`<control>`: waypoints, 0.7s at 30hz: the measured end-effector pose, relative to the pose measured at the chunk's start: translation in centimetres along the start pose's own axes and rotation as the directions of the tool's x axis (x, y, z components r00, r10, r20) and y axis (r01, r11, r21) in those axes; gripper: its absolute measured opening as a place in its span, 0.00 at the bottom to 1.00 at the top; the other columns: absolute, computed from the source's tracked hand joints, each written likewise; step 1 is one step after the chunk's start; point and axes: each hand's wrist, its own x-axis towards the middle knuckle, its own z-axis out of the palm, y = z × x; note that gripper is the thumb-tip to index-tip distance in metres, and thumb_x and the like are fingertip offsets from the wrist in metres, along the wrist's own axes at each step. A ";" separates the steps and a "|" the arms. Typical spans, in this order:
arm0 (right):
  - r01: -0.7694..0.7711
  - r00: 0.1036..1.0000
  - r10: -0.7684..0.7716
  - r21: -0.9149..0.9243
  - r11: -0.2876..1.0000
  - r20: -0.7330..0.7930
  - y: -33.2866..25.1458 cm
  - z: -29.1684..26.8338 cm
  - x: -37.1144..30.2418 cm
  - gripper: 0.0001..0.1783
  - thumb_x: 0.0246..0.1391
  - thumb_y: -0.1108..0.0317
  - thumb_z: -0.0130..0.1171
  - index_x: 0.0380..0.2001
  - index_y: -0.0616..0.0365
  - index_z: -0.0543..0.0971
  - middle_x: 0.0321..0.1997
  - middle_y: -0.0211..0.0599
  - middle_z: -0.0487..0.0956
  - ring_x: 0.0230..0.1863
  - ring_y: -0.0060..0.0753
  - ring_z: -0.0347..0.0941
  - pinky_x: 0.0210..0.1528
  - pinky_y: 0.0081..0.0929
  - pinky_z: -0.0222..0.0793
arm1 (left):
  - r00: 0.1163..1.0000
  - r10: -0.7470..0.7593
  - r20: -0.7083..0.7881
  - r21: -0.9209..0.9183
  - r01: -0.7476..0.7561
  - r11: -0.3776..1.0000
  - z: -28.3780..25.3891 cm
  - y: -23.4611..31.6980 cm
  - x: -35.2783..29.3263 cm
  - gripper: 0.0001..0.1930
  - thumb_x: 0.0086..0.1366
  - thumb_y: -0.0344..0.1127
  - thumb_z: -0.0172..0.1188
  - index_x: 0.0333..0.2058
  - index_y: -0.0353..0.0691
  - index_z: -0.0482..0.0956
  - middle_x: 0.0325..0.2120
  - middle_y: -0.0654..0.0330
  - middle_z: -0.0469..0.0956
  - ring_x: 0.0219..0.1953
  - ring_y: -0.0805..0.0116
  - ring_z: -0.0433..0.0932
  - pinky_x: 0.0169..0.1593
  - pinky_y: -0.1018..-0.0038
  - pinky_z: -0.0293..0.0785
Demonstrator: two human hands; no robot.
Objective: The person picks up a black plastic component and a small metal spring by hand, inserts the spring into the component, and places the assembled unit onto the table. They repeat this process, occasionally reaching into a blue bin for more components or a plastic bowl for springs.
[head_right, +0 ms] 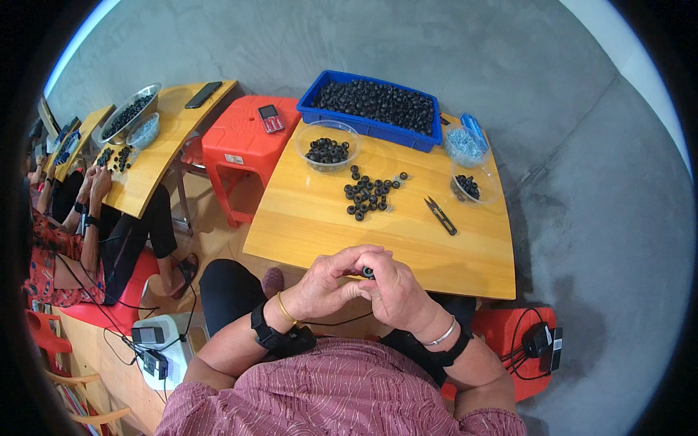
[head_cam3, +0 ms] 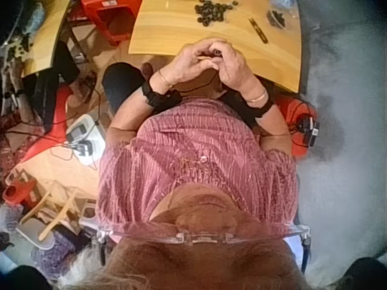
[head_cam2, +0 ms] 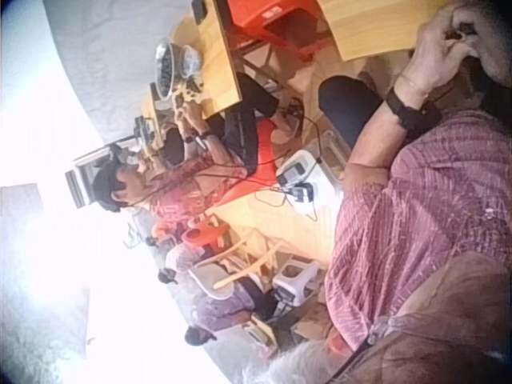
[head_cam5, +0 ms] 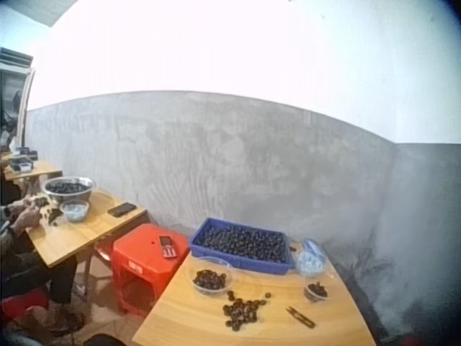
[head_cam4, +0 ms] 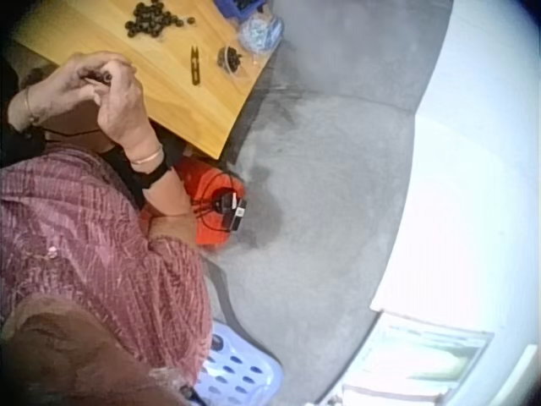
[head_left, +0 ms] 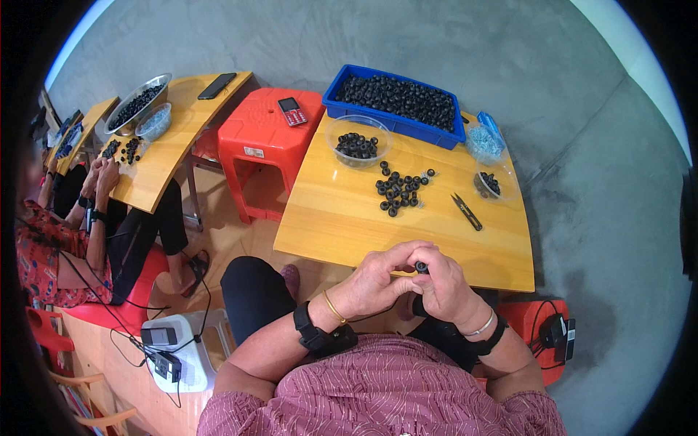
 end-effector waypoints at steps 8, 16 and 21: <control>-0.037 0.999 0.037 -0.005 0.999 0.015 0.7 0.2 -0.3 0.08 0.49 0.73 0.47 0.34 0.62 0.64 0.26 0.45 0.71 0.29 0.48 0.71 0.31 0.32 0.68 | 0.999 -0.032 -0.024 -0.143 0.028 0.989 0.1 -0.7 0.0 0.24 0.52 0.34 0.59 0.48 0.35 0.65 0.40 0.60 0.72 0.43 0.71 0.71 0.47 0.75 0.67; -0.177 0.971 0.117 0.294 0.939 0.211 0.8 -0.3 0.2 0.11 0.48 0.77 0.45 0.39 0.62 0.65 0.31 0.48 0.71 0.32 0.46 0.71 0.33 0.31 0.67 | 0.943 -0.318 0.102 -0.541 0.321 0.777 -1.5 -1.8 -0.8 0.18 0.58 0.33 0.53 0.47 0.35 0.66 0.34 0.63 0.72 0.33 0.78 0.70 0.36 0.82 0.67; -0.188 0.949 0.199 0.067 0.980 -0.244 4.3 3.9 0.0 0.06 0.50 0.78 0.44 0.33 0.63 0.67 0.27 0.42 0.71 0.29 0.35 0.70 0.32 0.26 0.66 | 0.884 -0.467 0.032 -0.829 0.284 0.482 0.8 -3.0 -0.2 0.12 0.62 0.37 0.48 0.39 0.35 0.69 0.24 0.65 0.69 0.24 0.78 0.66 0.28 0.82 0.64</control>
